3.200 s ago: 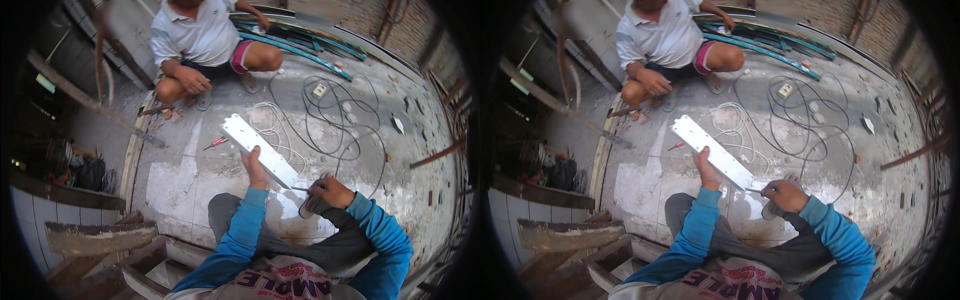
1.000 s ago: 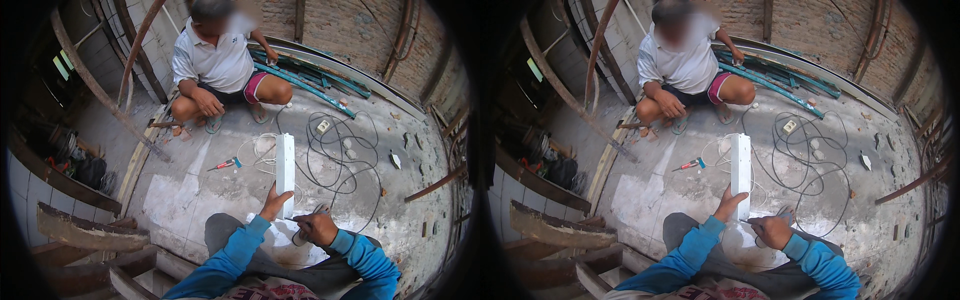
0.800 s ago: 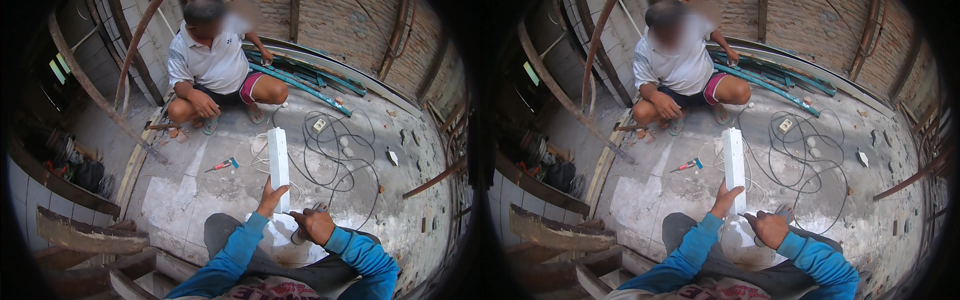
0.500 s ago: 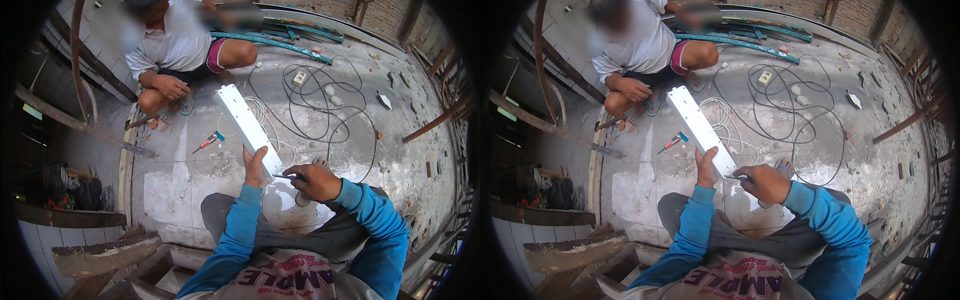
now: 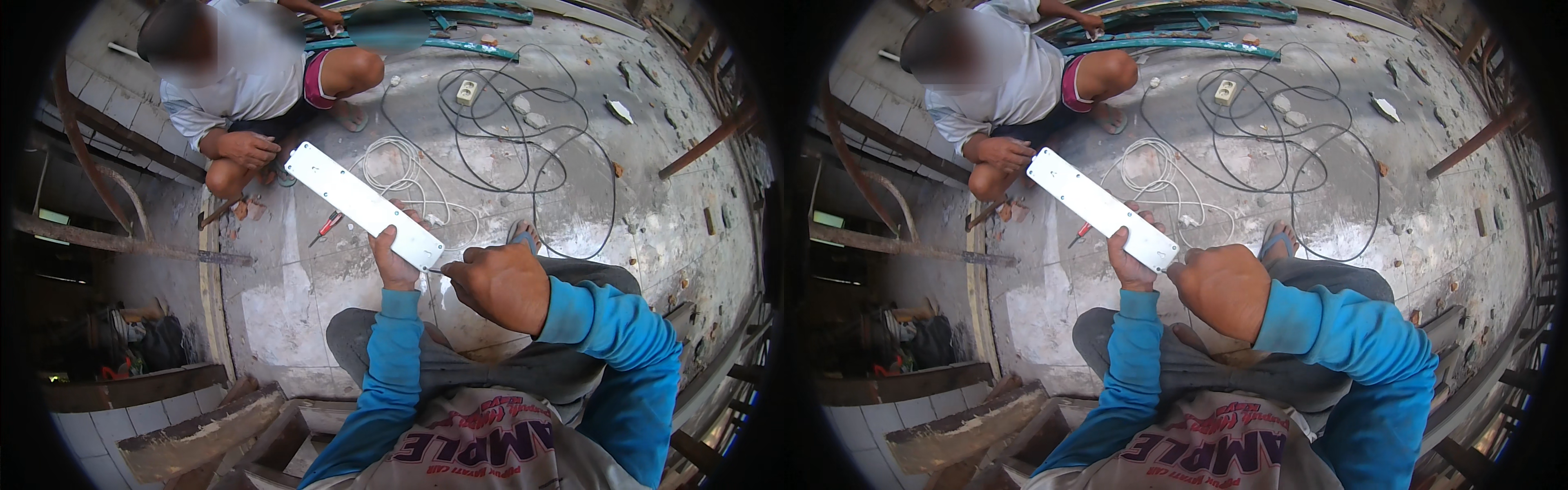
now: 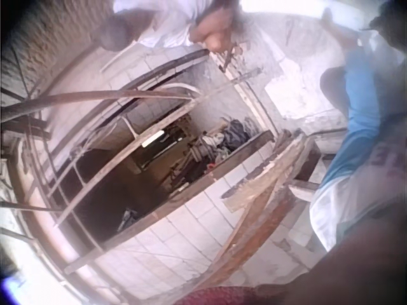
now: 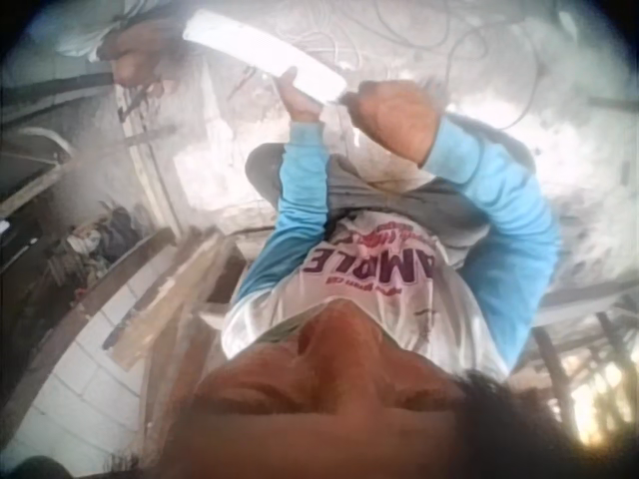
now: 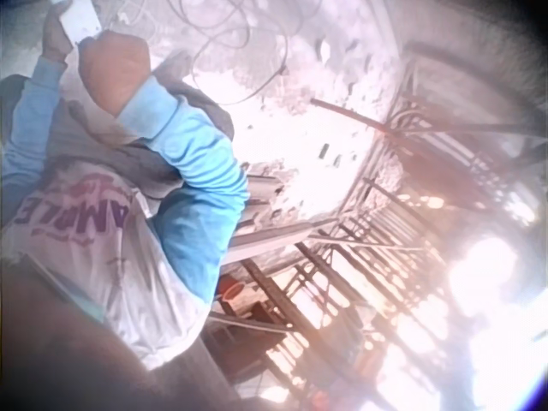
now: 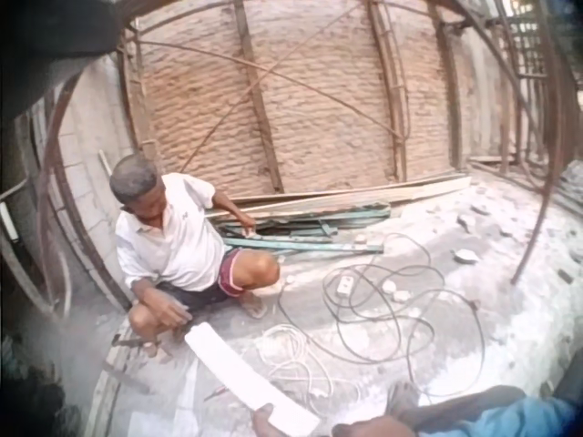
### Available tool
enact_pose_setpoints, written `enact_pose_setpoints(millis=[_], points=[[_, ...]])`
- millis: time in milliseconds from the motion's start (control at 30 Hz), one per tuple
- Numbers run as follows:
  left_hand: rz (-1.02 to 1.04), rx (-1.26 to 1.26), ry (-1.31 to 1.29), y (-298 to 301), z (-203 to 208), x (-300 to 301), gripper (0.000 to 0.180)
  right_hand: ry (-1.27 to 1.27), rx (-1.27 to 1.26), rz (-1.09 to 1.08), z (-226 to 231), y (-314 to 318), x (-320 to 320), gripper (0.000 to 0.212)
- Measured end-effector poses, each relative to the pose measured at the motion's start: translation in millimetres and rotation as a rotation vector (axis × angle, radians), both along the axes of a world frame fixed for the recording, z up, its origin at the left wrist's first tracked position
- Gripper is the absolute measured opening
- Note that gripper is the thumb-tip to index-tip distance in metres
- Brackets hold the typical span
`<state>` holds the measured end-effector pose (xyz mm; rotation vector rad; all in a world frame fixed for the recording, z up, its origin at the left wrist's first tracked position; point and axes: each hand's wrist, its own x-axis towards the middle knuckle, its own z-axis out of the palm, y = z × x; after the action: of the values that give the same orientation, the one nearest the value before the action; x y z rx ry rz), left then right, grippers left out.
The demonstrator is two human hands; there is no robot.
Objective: The person disassembles an electrical power strip, uses a screwdriver to manipulate internal wiring and components, and works on reassembling the unit while sitting on the floor.
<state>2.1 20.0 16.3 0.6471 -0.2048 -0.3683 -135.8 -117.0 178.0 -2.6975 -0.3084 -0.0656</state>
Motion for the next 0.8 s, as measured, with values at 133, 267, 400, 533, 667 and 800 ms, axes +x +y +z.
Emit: enact_pose_setpoints(millis=[133,267,400,533,667,800], points=[[-0.018,-0.058,0.004,-0.7,1.6,0.8,0.08,-0.022,-0.005,-0.018,-4.0,-3.4,0.5,0.02],[0.004,-0.025,-0.014,-3.4,2.7,0.1,0.073,-0.019,-0.031,-0.04,-5.6,-2.9,-0.2,0.022],[0.021,0.048,-0.017,-2.9,-5.8,2.2,0.055,-0.053,-0.016,-0.035,-16.7,-1.7,2.0,0.023],[0.04,0.144,0.004,-2.6,-6.5,4.0,0.048,-0.005,-0.01,-0.039,-21.8,-2.8,4.8,0.021],[0.137,0.25,0.033,-7.3,-1.8,0.5,0.046,0.06,0.04,-0.039,-31.9,-3.7,9.6,0.019],[0.104,0.287,0.074,-2.9,-5.1,2.1,0.054,0.262,0.302,-0.134,-55.0,-12.7,13.2,0.022]])
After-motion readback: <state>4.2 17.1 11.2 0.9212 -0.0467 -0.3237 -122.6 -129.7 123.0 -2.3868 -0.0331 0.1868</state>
